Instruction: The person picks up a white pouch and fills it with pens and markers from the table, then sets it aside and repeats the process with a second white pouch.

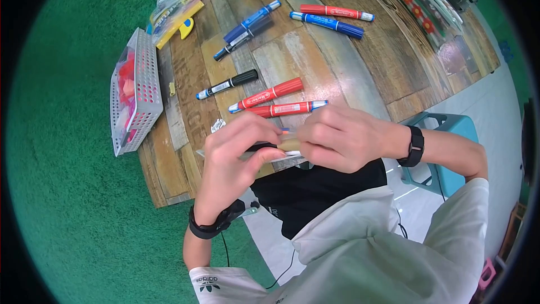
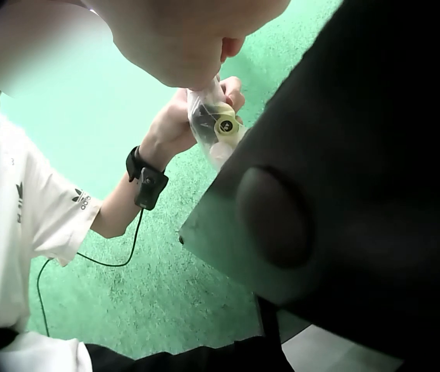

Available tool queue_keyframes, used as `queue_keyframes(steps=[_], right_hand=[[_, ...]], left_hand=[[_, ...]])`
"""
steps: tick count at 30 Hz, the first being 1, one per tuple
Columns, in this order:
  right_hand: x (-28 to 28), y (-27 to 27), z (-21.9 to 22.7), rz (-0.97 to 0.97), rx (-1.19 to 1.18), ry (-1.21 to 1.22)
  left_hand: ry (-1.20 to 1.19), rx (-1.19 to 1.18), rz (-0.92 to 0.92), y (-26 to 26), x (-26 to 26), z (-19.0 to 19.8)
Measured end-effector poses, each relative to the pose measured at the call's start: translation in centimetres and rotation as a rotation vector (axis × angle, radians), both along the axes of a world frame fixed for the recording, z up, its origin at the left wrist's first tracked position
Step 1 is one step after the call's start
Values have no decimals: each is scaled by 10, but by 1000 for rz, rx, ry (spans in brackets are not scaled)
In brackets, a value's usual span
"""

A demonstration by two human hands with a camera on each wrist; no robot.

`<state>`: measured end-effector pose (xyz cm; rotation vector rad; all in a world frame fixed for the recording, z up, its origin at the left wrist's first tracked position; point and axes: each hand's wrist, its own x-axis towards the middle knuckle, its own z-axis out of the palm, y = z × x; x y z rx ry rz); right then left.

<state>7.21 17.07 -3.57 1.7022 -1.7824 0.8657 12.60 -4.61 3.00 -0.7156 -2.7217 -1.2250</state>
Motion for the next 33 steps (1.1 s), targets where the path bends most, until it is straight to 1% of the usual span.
queue_keyframes(steps=[4,6,7,9,15,16,18,22,24,28,30,31,33], right_hand=[[2,0,0,28,26,-25],[6,0,2,6,30,-132],[6,0,2,6,32,-131],[5,-1,3,70,23,-215],[2,-7,9,87,-51,-220],[1,-6,10,87,-47,-219],[-1,-6,13,90,10,-120],[3,-5,22,73,65,-175],[-1,-5,26,76,103,-18],[-2,-6,24,60,124,44],[-4,-7,26,43,96,112],[-4,-8,26,44,96,111],[-7,-11,27,69,71,-30]], left_hand=[[-21,-5,14,-2,2,-1],[-18,-1,5,-1,3,-1],[-22,2,18,0,3,-1],[-28,6,31,0,3,-1],[-52,56,24,-2,2,-4],[-45,61,20,-2,2,-4],[-38,68,19,-2,1,-5],[-46,71,8,-1,0,-3],[-47,81,4,-1,1,-3],[4,69,-6,0,0,-8],[14,65,-7,-1,2,-8],[31,28,-16,-1,3,-7],[47,-8,-23,-1,4,-7]])
